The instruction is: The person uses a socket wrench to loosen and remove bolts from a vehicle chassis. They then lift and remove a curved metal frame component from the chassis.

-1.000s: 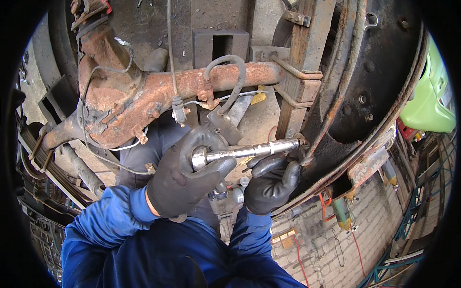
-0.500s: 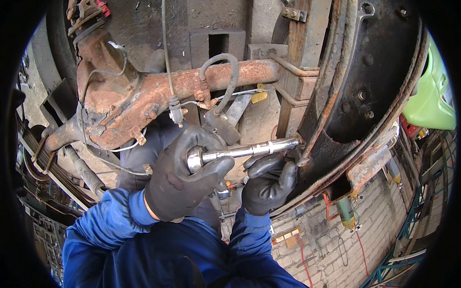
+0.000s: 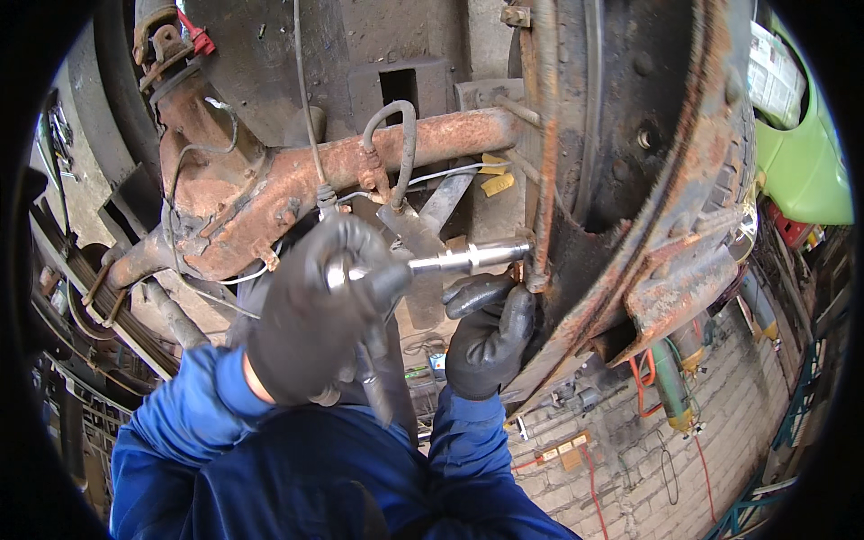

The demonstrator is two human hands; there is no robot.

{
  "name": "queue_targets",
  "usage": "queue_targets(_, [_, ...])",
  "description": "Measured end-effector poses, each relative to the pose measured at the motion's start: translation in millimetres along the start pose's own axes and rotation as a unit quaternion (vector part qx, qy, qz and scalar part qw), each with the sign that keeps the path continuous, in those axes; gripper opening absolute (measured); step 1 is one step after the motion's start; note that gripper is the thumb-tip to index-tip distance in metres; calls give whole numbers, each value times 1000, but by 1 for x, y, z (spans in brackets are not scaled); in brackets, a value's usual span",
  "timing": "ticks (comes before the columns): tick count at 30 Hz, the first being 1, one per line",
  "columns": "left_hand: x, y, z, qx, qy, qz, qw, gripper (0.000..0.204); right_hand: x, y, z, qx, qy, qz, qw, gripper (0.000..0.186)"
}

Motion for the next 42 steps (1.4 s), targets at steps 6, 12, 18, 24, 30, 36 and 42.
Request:
queue_targets(6, [3, 7, 10, 3, -37, 51, 998, 27, 1, 0, -1, 48, -4, -32, 998, 58])
queue_targets(12, [12, 21, 7, -179, 221, 134, 949, 24, 2, 0, 0, 50, 8, -18, 999, 57])
queue_targets(18, [13, 17, 5, -14, -45, 42, 998, 27, 4, -6, 1, 46, -47, -68, 996, 39])
queue_targets(24, [15, 23, 10, -42, -7, 63, 997, 24, 9, -12, 9, 88, -46, -43, 994, 20])
queue_targets(30, [16, 16, 23, -11, -109, 29, 994, 23, 4, -7, 5, 125, -17, -29, 992, 55])
queue_targets(36, [12, 21, 21, 59, -97, 46, 993, 24, 0, -7, 14, 209, -106, -37, 971, 52])
queue_targets(42, [23, 29, 5, 171, -109, 71, 977, 35, 2, -13, 21, 128, -77, -74, 986, 40])
Point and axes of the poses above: each hand's wrist, its own x-axis away from the middle knuckle, its own y-axis out of the palm, z = x × y, the point moved 1 cm from there along -x, towards the middle knuckle, and after that the axes turned 10 degrees about -x, right-handed, at the moved point
